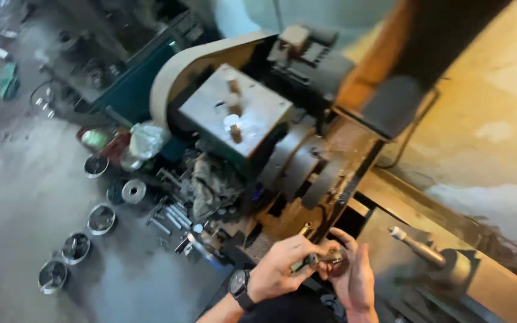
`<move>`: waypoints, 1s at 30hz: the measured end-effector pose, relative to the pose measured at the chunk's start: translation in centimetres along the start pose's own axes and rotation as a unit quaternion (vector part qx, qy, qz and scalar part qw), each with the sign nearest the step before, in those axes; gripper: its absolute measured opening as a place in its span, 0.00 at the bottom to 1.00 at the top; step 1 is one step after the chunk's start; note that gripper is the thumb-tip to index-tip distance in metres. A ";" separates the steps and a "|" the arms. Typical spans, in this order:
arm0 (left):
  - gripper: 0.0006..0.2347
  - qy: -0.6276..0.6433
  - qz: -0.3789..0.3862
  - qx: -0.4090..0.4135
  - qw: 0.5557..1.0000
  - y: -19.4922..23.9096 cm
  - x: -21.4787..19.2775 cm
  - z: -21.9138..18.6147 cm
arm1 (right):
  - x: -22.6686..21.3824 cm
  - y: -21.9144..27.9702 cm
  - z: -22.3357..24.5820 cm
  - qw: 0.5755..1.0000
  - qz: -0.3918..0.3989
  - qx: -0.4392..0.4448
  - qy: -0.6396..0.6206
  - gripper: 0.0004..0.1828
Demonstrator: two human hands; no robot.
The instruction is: The person works at a lathe, turning and tightening the chuck and a mounted workpiece by hand, then uses a wrench on the chuck. They wipe parts and the machine with a rag, handle small metal components from the bench, and press machine controls.
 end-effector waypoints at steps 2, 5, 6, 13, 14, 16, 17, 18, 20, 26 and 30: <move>0.13 0.028 -0.037 -0.075 0.996 3.3 -0.6 0.4 | -3.4 -1.5 -3.0 0.987 -0.040 0.031 0.151 0.25; 0.10 0.068 -0.090 -0.146 0.983 7.2 -2.7 1.0 | 1.7 -2.3 -5.0 0.887 -0.005 0.044 0.460 0.16; 0.09 0.075 -0.106 -0.153 0.980 8.6 -3.7 1.1 | 5.3 -1.9 -6.0 0.796 0.065 0.036 0.600 0.15; 0.06 0.058 -0.234 -0.355 0.903 24.9 -5.0 9.3 | 17.0 -14.2 -12.8 0.564 0.196 -0.299 0.744 0.24; 0.05 0.116 -0.294 -0.358 0.878 28.0 -5.1 11.2 | 17.2 -15.9 -14.0 0.506 0.194 -0.297 0.786 0.26; 0.05 0.176 -0.348 -0.359 0.848 33.5 -4.8 14.8 | 17.0 -18.5 -15.7 0.444 0.185 -0.293 0.826 0.29; 0.06 0.207 -0.370 -0.354 0.834 36.1 -4.5 16.6 | 16.5 -19.3 -16.7 0.380 0.204 -0.292 0.854 0.20; 0.08 0.239 -0.390 -0.351 0.817 38.6 -3.8 18.6 | 15.6 -19.9 -17.5 0.313 0.220 -0.286 0.879 0.11; 0.08 0.239 -0.386 -0.384 0.804 41.1 -3.1 20.8 | 17.8 -19.1 -16.3 0.302 0.229 -0.273 0.884 0.11; 0.12 0.194 -0.459 -0.356 0.790 44.6 -0.5 25.0 | 31.7 -7.2 -4.3 0.598 0.150 -0.231 0.753 0.10; 0.11 0.192 -0.501 -0.248 0.806 38.5 -8.2 18.2 | 31.1 -0.4 1.6 0.758 0.099 -0.342 0.547 0.07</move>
Point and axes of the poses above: each hand's wrist, its own y-axis away from the middle knuckle, its own x-axis out of the palm, z = x × y, the point moved 4 cm from there along -y, towards the middle knuckle, and after that the axes turned 2 degrees about x, right-handed, at the moved point
